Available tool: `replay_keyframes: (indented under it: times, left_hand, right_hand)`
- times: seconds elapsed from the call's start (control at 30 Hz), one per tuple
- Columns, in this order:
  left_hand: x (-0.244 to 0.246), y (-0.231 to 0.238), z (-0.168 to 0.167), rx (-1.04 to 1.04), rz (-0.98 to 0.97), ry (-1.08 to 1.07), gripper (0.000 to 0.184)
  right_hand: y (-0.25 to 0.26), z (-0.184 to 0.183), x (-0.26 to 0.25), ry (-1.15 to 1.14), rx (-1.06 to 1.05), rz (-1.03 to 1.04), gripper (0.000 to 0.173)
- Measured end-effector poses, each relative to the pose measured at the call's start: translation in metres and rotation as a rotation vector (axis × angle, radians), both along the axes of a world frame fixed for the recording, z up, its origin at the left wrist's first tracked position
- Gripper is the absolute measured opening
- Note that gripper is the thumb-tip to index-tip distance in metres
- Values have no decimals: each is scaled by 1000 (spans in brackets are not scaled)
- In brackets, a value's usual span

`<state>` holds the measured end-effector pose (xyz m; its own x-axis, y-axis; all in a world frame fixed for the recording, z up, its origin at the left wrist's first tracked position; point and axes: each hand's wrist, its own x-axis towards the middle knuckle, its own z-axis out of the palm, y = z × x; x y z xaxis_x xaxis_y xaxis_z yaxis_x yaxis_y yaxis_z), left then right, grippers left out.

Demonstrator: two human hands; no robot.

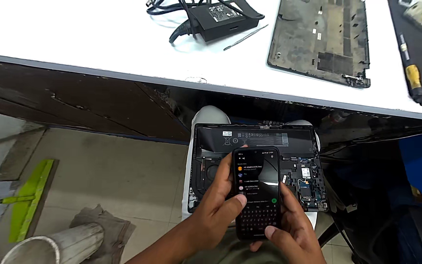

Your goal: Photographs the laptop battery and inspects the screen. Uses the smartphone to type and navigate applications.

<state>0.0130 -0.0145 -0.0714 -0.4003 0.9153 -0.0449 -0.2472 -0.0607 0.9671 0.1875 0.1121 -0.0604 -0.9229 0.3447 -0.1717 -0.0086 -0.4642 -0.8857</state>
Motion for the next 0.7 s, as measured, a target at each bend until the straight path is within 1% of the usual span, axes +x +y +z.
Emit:
replay_keyframes:
  times: [0.27,0.47,0.7]
  left_hand:
    - [-1,2,2,10,19,-18,73]
    - [-2,1,1,8,28,-58,72]
    - [-2,0,0,10,17,-73,72]
  right_hand:
    - [0,0,-1,-10,9,4,81]
    - [3,-6,0,51,-67,34,75]
    - [4,-5,-1,42,-66,36,75]
